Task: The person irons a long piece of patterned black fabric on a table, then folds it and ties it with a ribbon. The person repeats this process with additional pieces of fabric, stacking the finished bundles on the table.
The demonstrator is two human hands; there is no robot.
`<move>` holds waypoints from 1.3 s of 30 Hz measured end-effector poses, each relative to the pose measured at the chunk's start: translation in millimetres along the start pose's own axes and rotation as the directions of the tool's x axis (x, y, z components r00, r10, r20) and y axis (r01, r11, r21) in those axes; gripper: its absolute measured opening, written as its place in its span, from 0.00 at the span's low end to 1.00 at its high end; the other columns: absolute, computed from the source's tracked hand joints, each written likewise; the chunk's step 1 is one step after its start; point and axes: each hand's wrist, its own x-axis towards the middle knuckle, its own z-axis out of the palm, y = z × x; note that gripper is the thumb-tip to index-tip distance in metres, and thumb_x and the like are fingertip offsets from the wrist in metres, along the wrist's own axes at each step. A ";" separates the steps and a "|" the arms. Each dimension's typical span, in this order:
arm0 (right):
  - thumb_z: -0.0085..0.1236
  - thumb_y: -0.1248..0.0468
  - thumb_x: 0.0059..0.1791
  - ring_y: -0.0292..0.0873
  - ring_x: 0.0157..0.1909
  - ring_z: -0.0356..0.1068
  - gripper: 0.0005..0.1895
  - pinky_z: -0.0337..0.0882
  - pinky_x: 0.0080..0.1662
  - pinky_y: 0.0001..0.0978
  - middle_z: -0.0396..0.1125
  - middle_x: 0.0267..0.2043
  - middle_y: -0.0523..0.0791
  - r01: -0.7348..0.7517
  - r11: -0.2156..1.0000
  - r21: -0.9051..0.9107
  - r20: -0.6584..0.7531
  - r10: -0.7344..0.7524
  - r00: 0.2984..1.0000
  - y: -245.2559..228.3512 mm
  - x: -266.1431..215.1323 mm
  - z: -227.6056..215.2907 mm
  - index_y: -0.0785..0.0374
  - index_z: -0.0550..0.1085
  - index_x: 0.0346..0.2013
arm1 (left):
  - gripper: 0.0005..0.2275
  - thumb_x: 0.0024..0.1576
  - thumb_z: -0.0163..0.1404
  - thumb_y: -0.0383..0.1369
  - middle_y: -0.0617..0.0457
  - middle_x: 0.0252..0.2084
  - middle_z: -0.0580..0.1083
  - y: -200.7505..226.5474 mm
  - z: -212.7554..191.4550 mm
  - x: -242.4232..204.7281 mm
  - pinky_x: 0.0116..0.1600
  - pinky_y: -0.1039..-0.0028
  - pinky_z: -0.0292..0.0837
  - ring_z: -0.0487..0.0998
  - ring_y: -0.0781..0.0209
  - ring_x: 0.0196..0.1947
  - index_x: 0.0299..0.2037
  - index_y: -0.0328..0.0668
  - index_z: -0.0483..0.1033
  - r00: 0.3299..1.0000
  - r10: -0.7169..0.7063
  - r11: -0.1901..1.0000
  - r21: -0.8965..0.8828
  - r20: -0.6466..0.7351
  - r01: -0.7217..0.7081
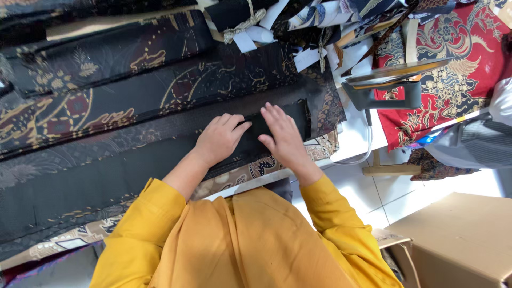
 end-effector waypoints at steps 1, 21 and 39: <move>0.62 0.60 0.48 0.62 0.71 0.56 0.34 0.57 0.66 0.53 0.58 0.71 0.58 -0.044 0.996 -0.084 -0.010 0.043 0.999 3.3 2.0 2.6 0.69 0.65 0.67 | 0.18 0.52 0.55 0.27 0.50 0.51 0.74 0.0 -1.5 1.3 0.51 0.64 0.71 0.74 0.52 0.48 0.54 0.42 0.78 1.000 -0.008 1.000 -0.006 -0.003 0.008; 0.63 0.69 0.45 0.51 0.58 0.67 0.08 0.65 0.59 0.46 0.70 0.56 0.44 0.075 0.925 -0.374 -0.283 -0.191 0.940 78.4 3.6 -22.8 0.55 0.79 0.38 | 0.12 0.53 0.51 0.25 0.53 0.41 0.74 -4.7 7.0 -9.8 0.48 0.68 0.73 0.75 0.55 0.42 0.46 0.40 0.82 0.992 -0.019 0.999 0.029 -0.125 0.023; 0.53 0.68 0.48 0.46 0.53 0.66 0.20 0.66 0.55 0.39 0.67 0.50 0.45 0.190 0.812 -0.552 -0.020 -0.240 0.971 69.8 -1.2 -34.8 0.66 0.77 0.54 | 0.19 0.52 0.50 0.26 0.51 0.46 0.73 2.5 -0.6 -11.6 0.50 0.69 0.74 0.74 0.55 0.46 0.54 0.34 0.77 0.998 0.005 0.981 0.193 0.064 -0.018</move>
